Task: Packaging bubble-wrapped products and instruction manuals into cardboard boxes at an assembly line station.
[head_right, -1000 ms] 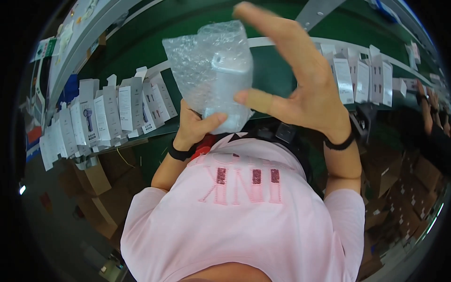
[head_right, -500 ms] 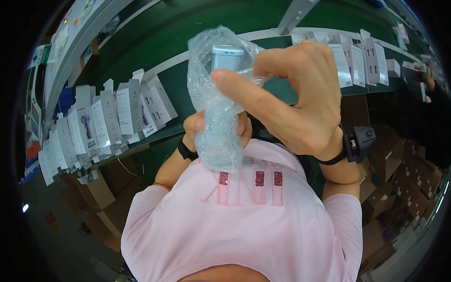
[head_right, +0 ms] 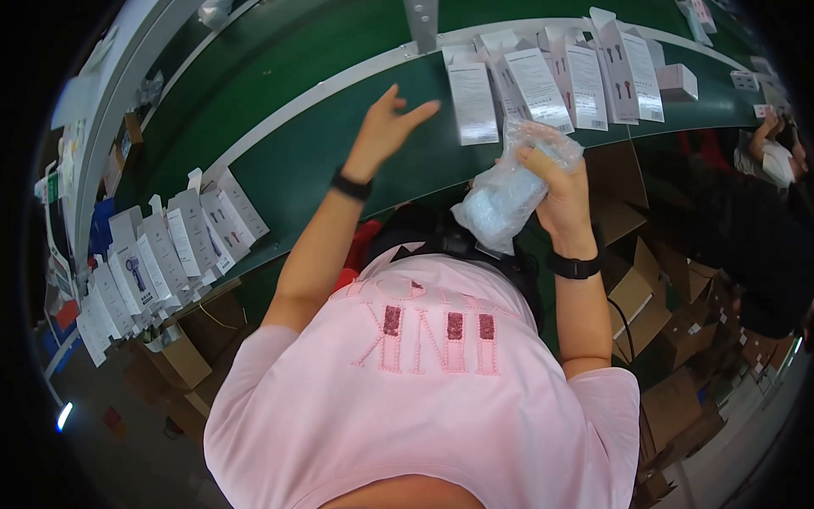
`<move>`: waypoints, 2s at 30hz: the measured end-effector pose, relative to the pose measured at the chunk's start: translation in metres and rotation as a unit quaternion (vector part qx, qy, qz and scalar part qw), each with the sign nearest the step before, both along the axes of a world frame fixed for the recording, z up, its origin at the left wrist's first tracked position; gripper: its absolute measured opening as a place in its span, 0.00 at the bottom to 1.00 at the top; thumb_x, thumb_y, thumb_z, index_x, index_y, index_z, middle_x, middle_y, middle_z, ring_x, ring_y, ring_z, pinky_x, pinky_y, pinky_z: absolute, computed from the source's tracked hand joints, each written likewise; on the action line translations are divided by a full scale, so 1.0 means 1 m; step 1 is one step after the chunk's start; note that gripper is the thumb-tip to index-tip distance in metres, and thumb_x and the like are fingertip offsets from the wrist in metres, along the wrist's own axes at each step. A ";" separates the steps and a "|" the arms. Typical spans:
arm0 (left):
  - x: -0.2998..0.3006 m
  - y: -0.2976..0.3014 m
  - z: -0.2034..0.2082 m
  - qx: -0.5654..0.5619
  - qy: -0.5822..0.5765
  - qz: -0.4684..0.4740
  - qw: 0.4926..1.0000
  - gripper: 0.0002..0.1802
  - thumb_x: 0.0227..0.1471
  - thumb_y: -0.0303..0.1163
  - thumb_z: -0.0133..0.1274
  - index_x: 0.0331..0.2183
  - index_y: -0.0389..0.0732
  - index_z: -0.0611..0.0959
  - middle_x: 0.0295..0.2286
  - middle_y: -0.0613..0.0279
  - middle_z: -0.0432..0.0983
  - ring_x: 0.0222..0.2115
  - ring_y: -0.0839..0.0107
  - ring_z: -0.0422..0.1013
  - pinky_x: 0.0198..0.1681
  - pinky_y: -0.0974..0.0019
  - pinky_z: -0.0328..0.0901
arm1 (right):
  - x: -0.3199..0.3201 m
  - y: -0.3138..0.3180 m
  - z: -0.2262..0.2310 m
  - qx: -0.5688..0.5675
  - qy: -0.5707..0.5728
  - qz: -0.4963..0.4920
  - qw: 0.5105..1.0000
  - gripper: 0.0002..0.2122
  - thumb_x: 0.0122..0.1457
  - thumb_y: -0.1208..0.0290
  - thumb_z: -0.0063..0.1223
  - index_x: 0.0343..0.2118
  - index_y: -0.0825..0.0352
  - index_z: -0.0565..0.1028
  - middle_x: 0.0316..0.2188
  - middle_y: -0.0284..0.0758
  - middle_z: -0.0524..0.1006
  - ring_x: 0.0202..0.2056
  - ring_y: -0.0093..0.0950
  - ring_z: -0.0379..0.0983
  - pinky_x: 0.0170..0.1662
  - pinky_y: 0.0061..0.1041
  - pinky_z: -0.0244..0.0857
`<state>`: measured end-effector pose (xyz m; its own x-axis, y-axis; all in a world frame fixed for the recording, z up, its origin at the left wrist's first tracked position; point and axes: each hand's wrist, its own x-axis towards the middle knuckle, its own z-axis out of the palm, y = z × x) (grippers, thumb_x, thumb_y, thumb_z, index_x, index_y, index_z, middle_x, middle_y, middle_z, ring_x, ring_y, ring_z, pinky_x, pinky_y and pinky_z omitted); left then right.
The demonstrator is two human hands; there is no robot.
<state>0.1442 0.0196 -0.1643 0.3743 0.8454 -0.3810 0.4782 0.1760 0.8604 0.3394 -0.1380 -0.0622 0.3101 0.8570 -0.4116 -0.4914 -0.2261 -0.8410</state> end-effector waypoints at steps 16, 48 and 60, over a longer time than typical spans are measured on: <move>0.013 -0.022 -0.020 -0.233 -0.333 0.135 0.904 0.29 0.49 0.33 0.60 0.50 0.35 0.68 0.41 0.54 0.74 0.40 0.63 0.73 0.44 0.59 0.70 | 0.078 0.013 -0.020 0.007 0.109 0.112 0.988 0.09 0.52 0.77 0.50 0.37 0.66 0.69 0.32 0.39 0.74 0.32 0.29 0.75 0.41 0.33 0.72; -0.066 -0.045 0.072 -0.087 -0.230 -0.025 0.969 0.35 0.61 0.55 0.38 0.50 0.31 0.74 0.41 0.59 0.75 0.40 0.73 0.69 0.47 0.73 0.62 | -0.009 0.138 0.063 0.399 0.064 -0.019 0.915 0.04 0.57 0.75 0.52 0.34 0.62 0.70 0.39 0.37 0.71 0.47 0.34 0.66 0.57 0.40 0.57; -0.100 -0.051 0.130 -0.185 -0.387 0.035 0.903 0.30 0.61 0.49 0.37 0.44 0.29 0.77 0.32 0.62 0.77 0.30 0.76 0.72 0.34 0.74 0.65 | -0.100 0.125 0.127 0.426 0.051 0.096 0.898 0.10 0.53 0.78 0.56 0.34 0.61 0.67 0.29 0.30 0.70 0.32 0.23 0.70 0.45 0.29 0.68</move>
<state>0.0445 -0.0315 -0.0340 0.5996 0.7461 -0.2894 -0.2643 0.5260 0.8084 0.2394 -0.0127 0.0645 0.1217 0.9084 0.4001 -0.5970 0.3890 -0.7016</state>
